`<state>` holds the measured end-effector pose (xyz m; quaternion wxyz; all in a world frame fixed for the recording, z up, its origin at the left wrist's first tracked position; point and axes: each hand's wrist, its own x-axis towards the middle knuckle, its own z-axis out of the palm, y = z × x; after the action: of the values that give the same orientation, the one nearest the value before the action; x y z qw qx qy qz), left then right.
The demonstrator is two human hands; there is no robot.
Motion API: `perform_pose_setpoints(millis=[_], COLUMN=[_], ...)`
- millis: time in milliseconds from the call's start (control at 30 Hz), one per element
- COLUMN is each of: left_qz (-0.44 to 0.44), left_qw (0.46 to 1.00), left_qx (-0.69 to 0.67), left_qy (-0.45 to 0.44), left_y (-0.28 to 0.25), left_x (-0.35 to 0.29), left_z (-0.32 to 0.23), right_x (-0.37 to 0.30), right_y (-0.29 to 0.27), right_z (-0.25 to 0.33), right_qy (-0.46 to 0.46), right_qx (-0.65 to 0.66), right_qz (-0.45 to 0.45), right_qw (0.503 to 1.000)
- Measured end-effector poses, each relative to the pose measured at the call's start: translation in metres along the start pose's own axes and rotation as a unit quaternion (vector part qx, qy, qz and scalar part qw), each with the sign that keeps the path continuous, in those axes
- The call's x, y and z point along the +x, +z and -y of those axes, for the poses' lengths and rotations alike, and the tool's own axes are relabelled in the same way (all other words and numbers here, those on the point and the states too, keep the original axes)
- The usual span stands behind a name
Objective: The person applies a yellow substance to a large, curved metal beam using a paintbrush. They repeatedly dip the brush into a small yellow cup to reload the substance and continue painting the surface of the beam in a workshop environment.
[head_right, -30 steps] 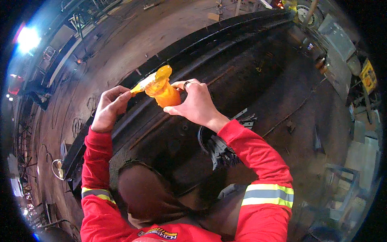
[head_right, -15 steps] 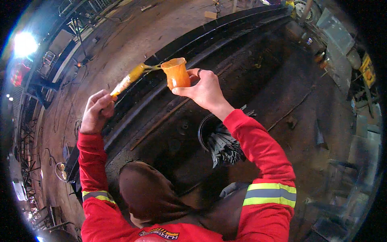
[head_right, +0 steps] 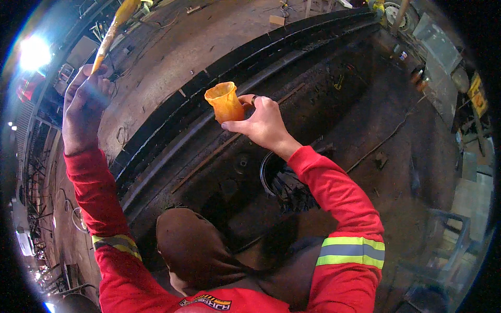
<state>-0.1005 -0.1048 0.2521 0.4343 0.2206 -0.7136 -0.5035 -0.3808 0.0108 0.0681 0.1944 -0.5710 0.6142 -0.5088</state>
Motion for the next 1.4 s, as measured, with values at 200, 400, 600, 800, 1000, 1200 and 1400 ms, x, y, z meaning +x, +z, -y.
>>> perform_pose_setpoints(millis=[200,400,600,800,1000,1200,1400], left_qz=[0.035,0.047,-0.073,-0.072,-0.048,-0.074,-0.018], left_qw=[0.993,0.983,0.976,0.918,0.854,0.858,0.828], left_qx=[0.077,0.087,0.166,0.387,0.518,0.508,0.561], left_qy=[-0.081,-0.155,-0.124,-0.052,-0.011,-0.003,-0.005], left_y=[0.017,0.025,-0.011,-0.033,-0.028,-0.038,-0.029], left_x=[-0.022,-0.056,-0.102,-0.132,-0.104,-0.111,-0.119], left_z=[0.028,0.080,0.105,0.156,0.187,0.156,0.159], right_x=[0.001,0.009,0.016,0.020,0.017,0.018,0.025], right_y=[-0.007,-0.011,-0.031,-0.037,-0.030,-0.040,-0.046], right_z=[0.012,0.007,-0.031,-0.030,-0.021,-0.015,-0.027], right_qy=[0.008,0.018,0.017,0.029,0.031,-0.013,-0.025], right_qx=[0.015,0.042,0.073,-0.017,0.018,0.002,0.023], right_qz=[-0.002,-0.033,-0.092,-0.086,-0.075,-0.070,-0.090], right_qw=[1.000,0.998,0.993,0.996,0.997,0.997,0.995])
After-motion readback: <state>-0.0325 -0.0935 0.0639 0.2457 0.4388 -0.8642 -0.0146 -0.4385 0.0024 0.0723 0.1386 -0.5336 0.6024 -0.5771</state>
